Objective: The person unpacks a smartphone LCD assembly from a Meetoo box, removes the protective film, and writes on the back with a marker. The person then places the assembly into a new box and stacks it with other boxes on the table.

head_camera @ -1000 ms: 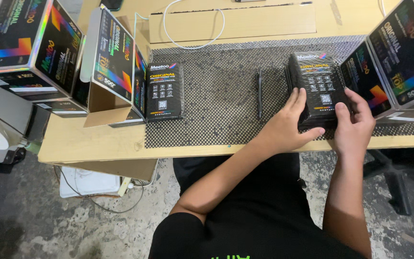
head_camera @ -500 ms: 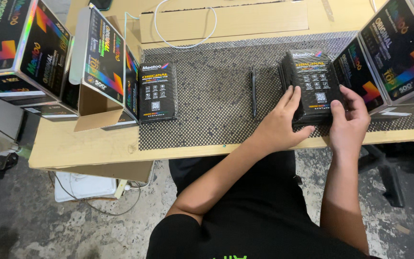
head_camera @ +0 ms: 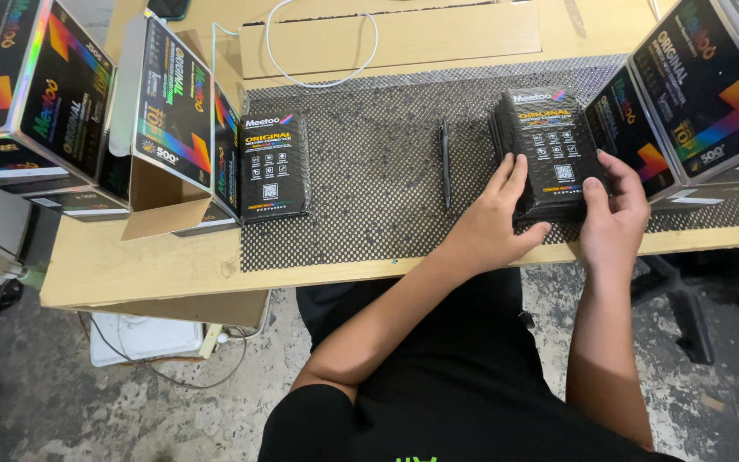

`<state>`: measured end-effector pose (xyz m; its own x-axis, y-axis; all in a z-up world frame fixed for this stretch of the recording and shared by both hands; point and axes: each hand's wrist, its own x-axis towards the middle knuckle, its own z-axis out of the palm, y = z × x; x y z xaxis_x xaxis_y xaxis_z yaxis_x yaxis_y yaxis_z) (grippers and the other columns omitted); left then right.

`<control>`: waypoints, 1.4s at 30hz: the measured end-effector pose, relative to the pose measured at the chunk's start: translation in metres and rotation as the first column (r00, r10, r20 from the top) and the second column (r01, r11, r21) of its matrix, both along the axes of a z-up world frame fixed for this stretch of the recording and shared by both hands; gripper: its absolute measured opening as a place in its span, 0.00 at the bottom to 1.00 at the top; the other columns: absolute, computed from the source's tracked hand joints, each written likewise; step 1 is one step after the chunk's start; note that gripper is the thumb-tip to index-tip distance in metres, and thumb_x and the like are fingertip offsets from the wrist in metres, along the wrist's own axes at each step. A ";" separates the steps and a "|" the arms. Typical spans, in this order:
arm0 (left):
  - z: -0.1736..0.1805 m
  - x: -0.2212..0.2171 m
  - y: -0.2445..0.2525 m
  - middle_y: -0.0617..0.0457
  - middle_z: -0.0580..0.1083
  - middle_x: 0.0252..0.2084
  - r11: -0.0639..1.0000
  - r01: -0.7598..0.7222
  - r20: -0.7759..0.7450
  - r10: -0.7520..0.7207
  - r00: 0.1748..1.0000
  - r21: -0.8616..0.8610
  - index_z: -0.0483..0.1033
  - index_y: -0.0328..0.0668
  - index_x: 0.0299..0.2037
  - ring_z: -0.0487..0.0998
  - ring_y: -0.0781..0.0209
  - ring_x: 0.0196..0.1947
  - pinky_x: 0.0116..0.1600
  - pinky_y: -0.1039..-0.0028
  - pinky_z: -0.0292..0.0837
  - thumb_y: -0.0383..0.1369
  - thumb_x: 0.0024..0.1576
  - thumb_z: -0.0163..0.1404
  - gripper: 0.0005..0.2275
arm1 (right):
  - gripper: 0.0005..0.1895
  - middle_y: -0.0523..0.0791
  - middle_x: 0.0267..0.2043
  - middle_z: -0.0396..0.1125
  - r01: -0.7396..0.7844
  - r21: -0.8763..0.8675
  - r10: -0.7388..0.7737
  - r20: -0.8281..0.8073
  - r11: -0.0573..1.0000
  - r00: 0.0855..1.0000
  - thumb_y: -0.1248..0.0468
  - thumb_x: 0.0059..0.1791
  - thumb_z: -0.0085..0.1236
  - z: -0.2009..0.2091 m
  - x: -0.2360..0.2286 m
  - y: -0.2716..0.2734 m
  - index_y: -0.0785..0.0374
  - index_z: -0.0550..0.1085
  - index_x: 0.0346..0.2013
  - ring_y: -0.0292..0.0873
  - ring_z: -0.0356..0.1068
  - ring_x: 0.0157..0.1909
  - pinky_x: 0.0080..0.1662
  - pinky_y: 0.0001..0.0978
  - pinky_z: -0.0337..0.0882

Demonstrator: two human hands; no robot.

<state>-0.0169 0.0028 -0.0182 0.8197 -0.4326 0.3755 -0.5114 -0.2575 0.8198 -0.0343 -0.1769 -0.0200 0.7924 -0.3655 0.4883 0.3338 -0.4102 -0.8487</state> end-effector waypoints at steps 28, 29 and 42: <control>0.011 -0.057 0.211 0.49 0.67 0.45 0.595 -0.762 0.438 0.632 0.639 0.254 0.73 0.39 0.56 0.68 0.48 0.56 0.76 0.47 0.48 0.37 0.55 0.56 0.20 | 0.06 0.65 0.41 0.59 -0.147 -0.214 0.249 0.597 0.966 0.762 0.76 0.57 0.46 -0.062 -0.047 0.034 0.79 0.66 0.36 0.68 0.69 0.41 0.49 0.54 0.74; 0.009 -0.056 0.211 0.49 0.67 0.44 0.583 -0.767 0.434 0.638 0.636 0.268 0.73 0.41 0.57 0.69 0.48 0.54 0.76 0.47 0.49 0.37 0.55 0.57 0.21 | 0.08 0.64 0.39 0.62 -0.182 -0.219 0.275 0.550 0.959 0.788 0.74 0.58 0.47 -0.061 -0.049 0.037 0.78 0.68 0.35 0.63 0.70 0.41 0.48 0.50 0.75; 0.006 -0.046 0.214 0.32 0.59 0.67 0.515 -0.780 0.302 0.727 0.617 0.355 0.63 0.41 0.66 0.53 0.29 0.71 0.76 0.40 0.39 0.49 0.50 0.62 0.36 | 0.09 0.57 0.30 0.67 -0.170 -0.502 0.394 0.383 0.848 0.836 0.79 0.53 0.43 -0.038 -0.058 0.066 0.73 0.72 0.30 0.55 0.67 0.31 0.39 0.43 0.69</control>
